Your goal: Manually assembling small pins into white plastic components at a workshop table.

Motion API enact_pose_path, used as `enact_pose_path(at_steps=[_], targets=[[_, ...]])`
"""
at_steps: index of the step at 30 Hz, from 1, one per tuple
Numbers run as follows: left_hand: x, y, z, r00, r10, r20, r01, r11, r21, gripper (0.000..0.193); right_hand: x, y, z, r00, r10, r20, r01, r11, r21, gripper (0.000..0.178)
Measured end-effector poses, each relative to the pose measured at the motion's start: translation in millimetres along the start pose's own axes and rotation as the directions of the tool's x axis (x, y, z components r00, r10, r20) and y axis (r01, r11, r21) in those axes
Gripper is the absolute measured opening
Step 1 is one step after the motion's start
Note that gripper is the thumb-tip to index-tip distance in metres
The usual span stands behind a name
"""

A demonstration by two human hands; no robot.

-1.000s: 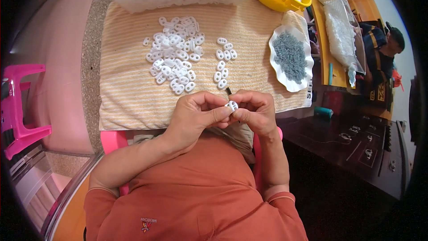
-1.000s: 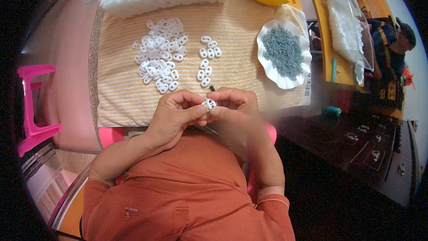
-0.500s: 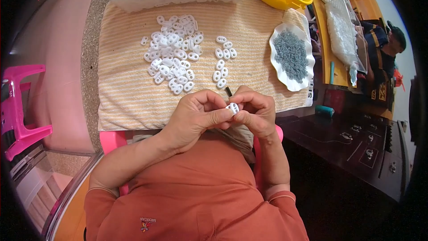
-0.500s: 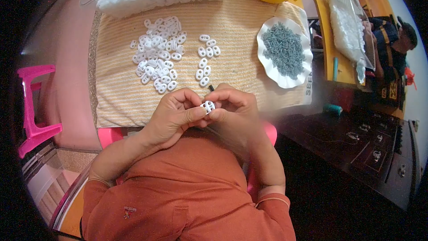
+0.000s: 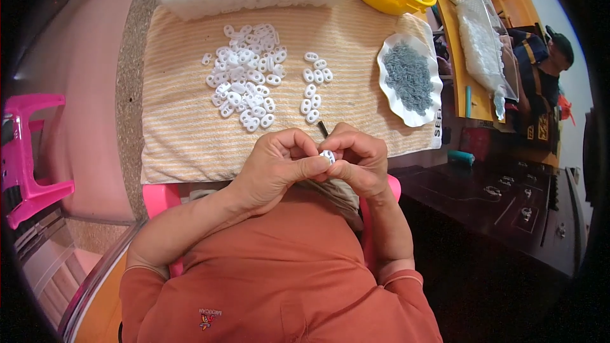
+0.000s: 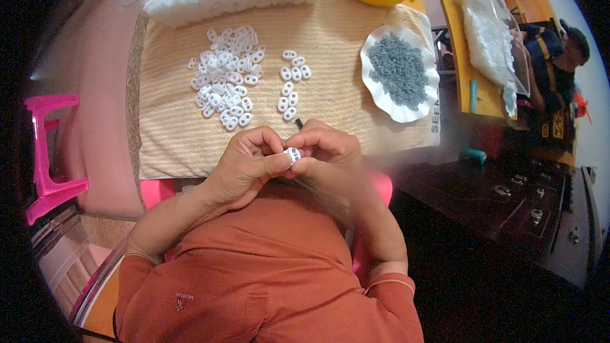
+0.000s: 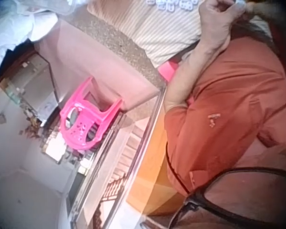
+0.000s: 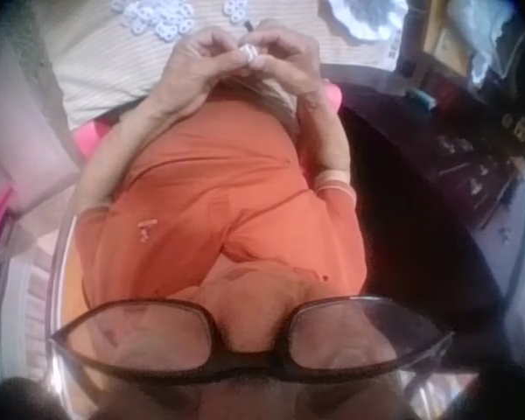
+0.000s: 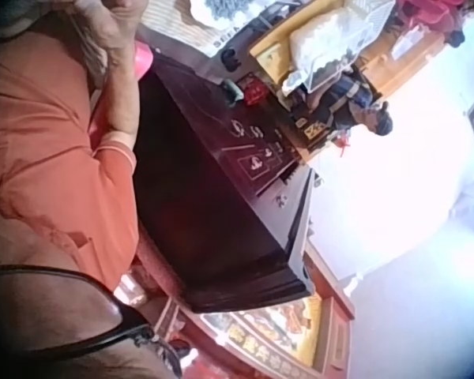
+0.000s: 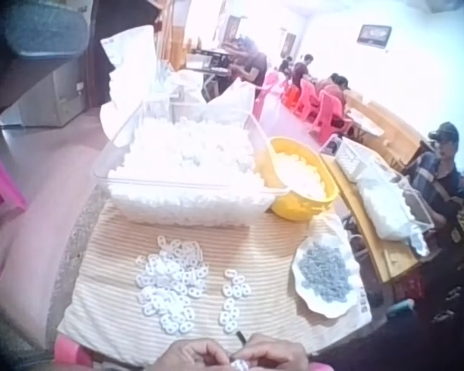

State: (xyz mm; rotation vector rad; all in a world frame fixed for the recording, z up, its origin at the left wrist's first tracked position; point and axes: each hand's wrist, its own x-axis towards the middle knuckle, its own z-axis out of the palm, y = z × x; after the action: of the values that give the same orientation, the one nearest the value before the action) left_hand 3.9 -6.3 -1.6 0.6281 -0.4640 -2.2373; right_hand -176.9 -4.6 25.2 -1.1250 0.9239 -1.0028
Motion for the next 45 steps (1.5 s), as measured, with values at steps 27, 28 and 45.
enact_pose_path(at_steps=[27,28,45], targets=[[-2,4,6,1.0,0.004,-0.016,-0.003,1.0,0.031,0.01,13,-28,-38,0.952,-0.11,-0.284,0.006,0.939,-0.344,0.009],[-2,3,7,1.0,0.0,-0.02,0.0,0.999,0.032,0.01,19,-36,-45,0.953,-0.116,-0.281,0.012,0.938,-0.346,0.009],[-3,5,9,0.992,0.065,-0.107,-0.058,0.996,0.075,0.008,79,-47,-50,0.98,-0.198,0.015,0.139,0.634,-0.76,0.014]])
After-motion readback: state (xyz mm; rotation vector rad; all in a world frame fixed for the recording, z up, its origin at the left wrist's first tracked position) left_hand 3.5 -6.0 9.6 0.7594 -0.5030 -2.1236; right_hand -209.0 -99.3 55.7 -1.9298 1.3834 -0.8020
